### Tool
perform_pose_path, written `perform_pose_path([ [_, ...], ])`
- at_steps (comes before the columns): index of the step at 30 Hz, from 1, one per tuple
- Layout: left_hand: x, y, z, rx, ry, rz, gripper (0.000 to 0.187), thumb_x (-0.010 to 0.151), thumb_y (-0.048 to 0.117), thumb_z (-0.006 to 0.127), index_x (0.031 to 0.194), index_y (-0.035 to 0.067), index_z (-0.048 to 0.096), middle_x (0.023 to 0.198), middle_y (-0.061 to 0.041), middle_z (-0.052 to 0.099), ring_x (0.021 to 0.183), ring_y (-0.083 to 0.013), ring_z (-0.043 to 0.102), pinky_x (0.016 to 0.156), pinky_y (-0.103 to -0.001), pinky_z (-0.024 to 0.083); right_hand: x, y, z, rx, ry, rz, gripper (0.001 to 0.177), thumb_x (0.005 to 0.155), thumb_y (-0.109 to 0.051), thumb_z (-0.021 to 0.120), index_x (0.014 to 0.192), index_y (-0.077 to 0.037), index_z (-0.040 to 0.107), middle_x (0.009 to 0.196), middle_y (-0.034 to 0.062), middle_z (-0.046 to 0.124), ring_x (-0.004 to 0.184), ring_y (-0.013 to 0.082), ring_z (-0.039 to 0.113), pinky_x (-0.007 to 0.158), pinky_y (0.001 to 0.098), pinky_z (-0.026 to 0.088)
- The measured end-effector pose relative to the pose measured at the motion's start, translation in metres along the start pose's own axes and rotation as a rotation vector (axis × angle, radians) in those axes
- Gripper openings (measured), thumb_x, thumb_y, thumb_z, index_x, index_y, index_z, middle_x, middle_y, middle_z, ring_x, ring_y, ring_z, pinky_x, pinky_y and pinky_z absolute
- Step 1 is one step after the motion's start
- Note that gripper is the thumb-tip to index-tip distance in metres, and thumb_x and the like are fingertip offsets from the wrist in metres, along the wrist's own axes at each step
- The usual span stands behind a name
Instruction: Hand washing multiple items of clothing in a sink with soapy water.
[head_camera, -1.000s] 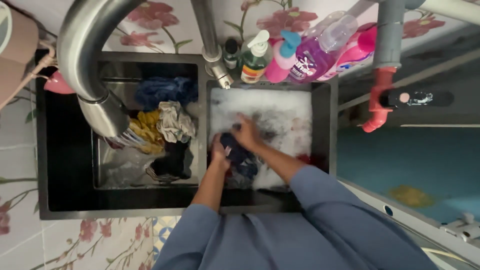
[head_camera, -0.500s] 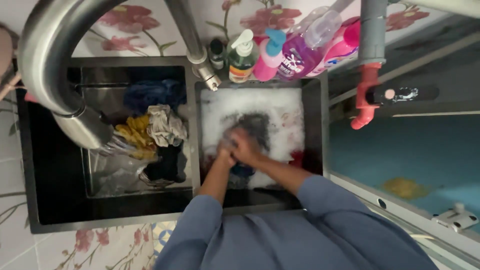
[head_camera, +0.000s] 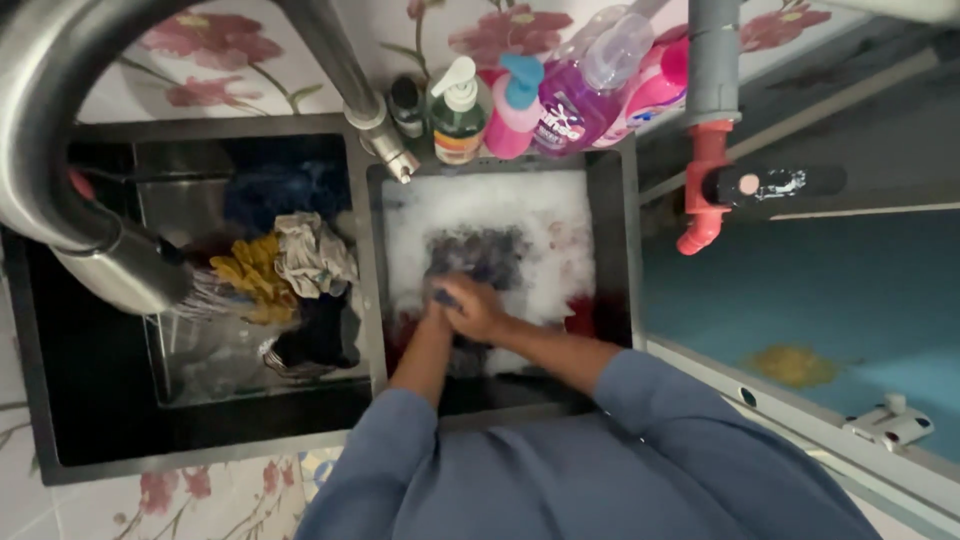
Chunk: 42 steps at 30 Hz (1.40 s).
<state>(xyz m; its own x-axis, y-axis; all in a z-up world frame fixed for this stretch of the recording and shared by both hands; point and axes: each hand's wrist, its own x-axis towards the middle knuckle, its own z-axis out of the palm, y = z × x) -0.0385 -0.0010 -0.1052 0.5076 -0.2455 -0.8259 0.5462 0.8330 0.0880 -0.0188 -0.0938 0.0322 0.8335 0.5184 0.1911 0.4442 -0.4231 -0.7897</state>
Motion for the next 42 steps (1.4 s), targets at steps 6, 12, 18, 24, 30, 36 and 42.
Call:
perform_pose_path([
  [6, 0.011, 0.002, -0.013, -0.066, -0.107, 0.079, 0.037, 0.102, 0.035, 0.044, 0.097, 0.009, 0.068, 0.081, -0.012, 0.068, 0.066, -0.0303, 0.06, 0.056, -0.05, 0.053, -0.024, 0.095, 0.021, -0.099, 0.064, 0.147, 0.026, 0.079, -0.003, 0.063, 0.105, -0.009, 0.068, 0.107, 0.0181, 0.067, 0.101, 0.0424, 0.065, 0.087, 0.052, 0.056],
  [12, 0.021, 0.003, -0.012, -0.002, 0.016, -0.013, 0.043, 0.101, 0.036, 0.037, 0.103, 0.005, 0.067, 0.095, -0.014, 0.071, 0.083, -0.0327, 0.068, 0.076, -0.048, 0.06, 0.01, 0.004, -0.014, -0.249, -0.063, 0.474, 0.031, 0.086, -0.005, 0.067, 0.115, -0.012, 0.07, 0.104, 0.0208, 0.064, 0.096, 0.0427, 0.065, 0.081, 0.0535, 0.053],
  [18, 0.028, 0.002, -0.031, -0.059, 0.07, 0.134, 0.035, 0.101, 0.041, 0.043, 0.101, 0.011, 0.061, 0.098, -0.013, 0.067, 0.089, -0.0324, 0.068, 0.08, -0.05, 0.062, -0.034, 0.037, 0.006, 0.039, 0.049, -0.076, 0.051, 0.084, -0.006, 0.065, 0.134, -0.006, 0.054, 0.121, 0.024, 0.063, 0.112, 0.0462, 0.062, 0.093, 0.0529, 0.052],
  [24, -0.016, 0.015, 0.011, 0.27, 0.327, -0.095, 0.028, 0.092, 0.031, 0.06, 0.11, 0.01, 0.063, 0.107, -0.014, 0.065, 0.091, -0.0339, 0.063, 0.084, -0.054, 0.053, -0.022, 0.093, -0.014, -0.394, -0.075, 0.562, 0.037, 0.088, -0.011, 0.067, 0.125, -0.012, 0.066, 0.113, 0.0168, 0.068, 0.104, 0.0401, 0.064, 0.088, 0.0511, 0.051],
  [30, -0.063, 0.025, 0.052, 0.11, -0.008, 0.056, 0.061, 0.089, 0.061, 0.056, 0.123, 0.012, 0.07, 0.117, -0.009, 0.071, 0.105, -0.028, 0.066, 0.087, -0.043, 0.055, 0.01, -0.036, -0.054, -0.129, 0.312, 0.166, 0.045, 0.078, -0.003, 0.063, 0.123, -0.006, 0.066, 0.116, 0.0191, 0.064, 0.109, 0.039, 0.061, 0.093, 0.0443, 0.052],
  [36, -0.106, 0.038, 0.083, 0.475, 0.059, 0.261, 0.036, 0.089, 0.023, 0.072, 0.12, 0.005, 0.066, 0.108, -0.012, 0.072, 0.094, -0.0281, 0.07, 0.08, -0.046, 0.057, -0.04, 0.018, -0.03, 0.247, 0.071, 0.14, 0.005, 0.093, -0.006, 0.068, 0.097, -0.009, 0.069, 0.111, 0.0091, 0.072, 0.104, 0.0247, 0.07, 0.096, 0.0322, 0.054],
  [42, -0.137, 0.048, 0.114, 0.294, -0.138, 0.302, 0.031, 0.09, 0.016, 0.074, 0.118, 0.004, 0.067, 0.107, -0.01, 0.074, 0.094, -0.0241, 0.073, 0.083, -0.04, 0.061, 0.002, 0.077, -0.02, 0.715, 0.559, 0.397, 0.027, 0.095, -0.018, 0.066, 0.119, -0.007, 0.06, 0.112, 0.0051, 0.059, 0.105, 0.0177, 0.056, 0.098, 0.0353, 0.044],
])
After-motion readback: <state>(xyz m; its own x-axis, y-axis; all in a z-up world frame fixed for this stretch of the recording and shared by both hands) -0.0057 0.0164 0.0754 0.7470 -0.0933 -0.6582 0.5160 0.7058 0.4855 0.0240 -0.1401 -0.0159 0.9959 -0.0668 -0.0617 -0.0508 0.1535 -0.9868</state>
